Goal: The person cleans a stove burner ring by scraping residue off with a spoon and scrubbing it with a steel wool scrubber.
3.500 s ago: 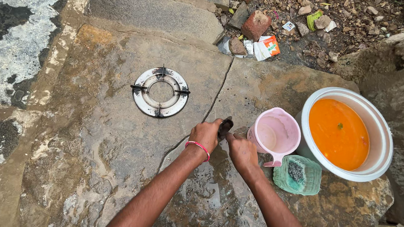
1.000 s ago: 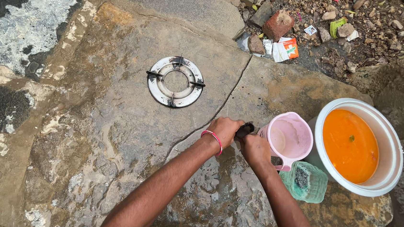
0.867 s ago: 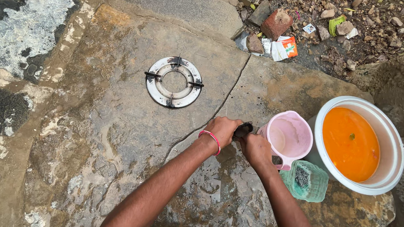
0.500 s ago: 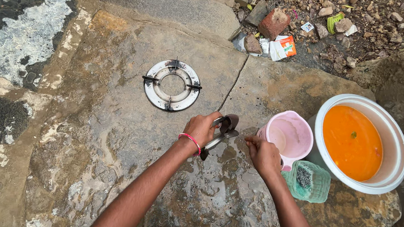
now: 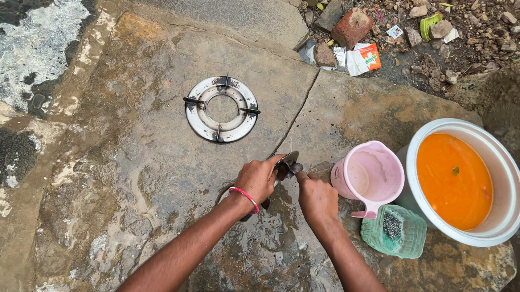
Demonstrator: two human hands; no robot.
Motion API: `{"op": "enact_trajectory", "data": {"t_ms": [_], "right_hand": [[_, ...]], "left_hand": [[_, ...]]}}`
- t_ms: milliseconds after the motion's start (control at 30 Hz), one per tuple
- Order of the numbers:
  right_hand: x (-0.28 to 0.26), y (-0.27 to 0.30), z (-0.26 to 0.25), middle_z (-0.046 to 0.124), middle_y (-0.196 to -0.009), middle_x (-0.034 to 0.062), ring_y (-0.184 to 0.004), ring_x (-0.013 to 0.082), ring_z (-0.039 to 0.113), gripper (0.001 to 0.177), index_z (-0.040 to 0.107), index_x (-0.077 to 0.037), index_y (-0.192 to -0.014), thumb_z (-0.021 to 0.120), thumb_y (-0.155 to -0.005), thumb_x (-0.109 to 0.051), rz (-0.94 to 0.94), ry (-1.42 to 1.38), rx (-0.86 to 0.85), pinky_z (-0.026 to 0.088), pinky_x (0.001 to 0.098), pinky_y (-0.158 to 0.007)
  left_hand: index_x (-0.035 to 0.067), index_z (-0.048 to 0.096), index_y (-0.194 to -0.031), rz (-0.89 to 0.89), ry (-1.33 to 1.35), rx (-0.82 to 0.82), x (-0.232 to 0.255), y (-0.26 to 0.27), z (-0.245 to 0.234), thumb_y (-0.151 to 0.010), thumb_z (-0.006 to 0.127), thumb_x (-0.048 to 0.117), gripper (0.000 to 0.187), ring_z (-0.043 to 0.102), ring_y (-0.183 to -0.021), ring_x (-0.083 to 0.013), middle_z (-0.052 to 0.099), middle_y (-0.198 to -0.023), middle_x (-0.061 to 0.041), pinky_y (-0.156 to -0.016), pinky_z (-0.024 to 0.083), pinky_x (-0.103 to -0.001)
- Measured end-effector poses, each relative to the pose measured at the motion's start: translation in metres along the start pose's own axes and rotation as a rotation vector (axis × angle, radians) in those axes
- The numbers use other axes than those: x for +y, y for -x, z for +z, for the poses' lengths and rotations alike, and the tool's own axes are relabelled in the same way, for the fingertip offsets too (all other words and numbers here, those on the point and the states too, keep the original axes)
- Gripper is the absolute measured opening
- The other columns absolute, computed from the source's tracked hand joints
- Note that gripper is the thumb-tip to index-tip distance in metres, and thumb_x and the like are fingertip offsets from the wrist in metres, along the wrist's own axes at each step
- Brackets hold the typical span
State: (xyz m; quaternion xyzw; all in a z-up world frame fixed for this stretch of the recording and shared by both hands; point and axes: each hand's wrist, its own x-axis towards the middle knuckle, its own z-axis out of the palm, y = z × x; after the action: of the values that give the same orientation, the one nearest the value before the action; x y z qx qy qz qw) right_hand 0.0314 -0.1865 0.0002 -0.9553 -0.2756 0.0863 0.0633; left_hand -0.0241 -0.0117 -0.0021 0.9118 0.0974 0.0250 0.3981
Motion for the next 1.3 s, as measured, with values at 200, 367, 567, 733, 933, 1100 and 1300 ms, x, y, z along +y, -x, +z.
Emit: {"op": "enact_trajectory", "data": {"t_ms": [200, 367, 567, 733, 933, 1100, 1300], "right_hand": [[0.001, 0.003, 0.012, 0.072, -0.103, 0.0170, -0.081, 0.0389, 0.074, 0.038, 0.065, -0.015, -0.119, 0.056, -0.085, 0.000, -0.013, 0.040, 0.016, 0.057, 0.0513, -0.068], [-0.001, 0.011, 0.030, 0.071, -0.100, 0.0178, -0.081, 0.0381, 0.074, 0.055, 0.059, -0.009, -0.130, 0.060, -0.077, 0.003, -0.133, 0.136, 0.140, 0.059, 0.0485, -0.064], [-0.009, 0.000, 0.034, 0.071, -0.104, 0.0196, -0.081, 0.0349, 0.076, 0.048, 0.057, -0.002, -0.133, 0.059, -0.085, 0.001, -0.119, 0.182, 0.077, 0.061, 0.0448, -0.060], [0.003, -0.010, 0.018, 0.077, -0.098, 0.0147, -0.082, 0.0350, 0.075, 0.020, 0.072, -0.021, -0.114, 0.060, -0.099, -0.019, 0.076, -0.124, 0.074, 0.058, 0.0482, -0.069], [0.002, -0.012, 0.001, 0.075, -0.102, 0.0111, -0.080, 0.0348, 0.074, 0.027, 0.072, -0.020, -0.113, 0.057, -0.093, -0.011, -0.005, -0.050, 0.021, 0.057, 0.0493, -0.064], [0.010, -0.021, -0.013, 0.072, -0.098, 0.0123, -0.078, 0.0355, 0.074, 0.041, 0.070, -0.018, -0.117, 0.055, -0.084, 0.001, -0.192, 0.056, 0.027, 0.058, 0.0481, -0.063], [0.013, -0.020, -0.018, 0.072, -0.096, 0.0112, -0.078, 0.0334, 0.074, 0.039, 0.071, -0.019, -0.116, 0.055, -0.086, 0.001, -0.218, 0.071, 0.011, 0.058, 0.0473, -0.064]], "left_hand": [[0.013, 0.061, -0.134, 0.040, 0.041, 0.031, 0.001, 0.005, 0.006, -0.082, 0.063, -0.005, 0.056, 0.071, -0.082, -0.0413, 0.072, -0.081, -0.022, -0.073, 0.057, -0.052], [0.012, 0.062, -0.133, 0.031, 0.048, 0.068, -0.002, 0.007, 0.009, -0.081, 0.064, -0.004, 0.054, 0.070, -0.082, -0.0428, 0.071, -0.080, -0.024, -0.072, 0.057, -0.053], [0.012, 0.062, -0.133, -0.033, 0.043, 0.084, -0.003, 0.008, 0.009, -0.082, 0.062, -0.005, 0.053, 0.070, -0.081, -0.0444, 0.070, -0.079, -0.025, -0.072, 0.056, -0.055], [0.013, 0.061, -0.134, -0.041, 0.053, 0.103, 0.002, 0.013, 0.010, -0.084, 0.063, -0.004, 0.053, 0.070, -0.081, -0.0442, 0.070, -0.078, -0.025, -0.070, 0.055, -0.055], [0.014, 0.061, -0.135, -0.054, 0.018, 0.100, -0.003, 0.014, 0.008, -0.083, 0.063, -0.003, 0.055, 0.071, -0.079, -0.0426, 0.069, -0.076, -0.025, -0.069, 0.055, -0.054], [0.013, 0.062, -0.133, -0.040, 0.008, 0.098, -0.013, 0.013, 0.001, -0.083, 0.062, -0.003, 0.053, 0.070, -0.077, -0.0433, 0.069, -0.075, -0.025, -0.069, 0.055, -0.054], [0.015, 0.062, -0.134, -0.071, 0.004, 0.100, -0.005, 0.022, 0.002, -0.081, 0.063, -0.002, 0.055, 0.070, -0.077, -0.0428, 0.069, -0.074, -0.024, -0.069, 0.054, -0.055]]}}
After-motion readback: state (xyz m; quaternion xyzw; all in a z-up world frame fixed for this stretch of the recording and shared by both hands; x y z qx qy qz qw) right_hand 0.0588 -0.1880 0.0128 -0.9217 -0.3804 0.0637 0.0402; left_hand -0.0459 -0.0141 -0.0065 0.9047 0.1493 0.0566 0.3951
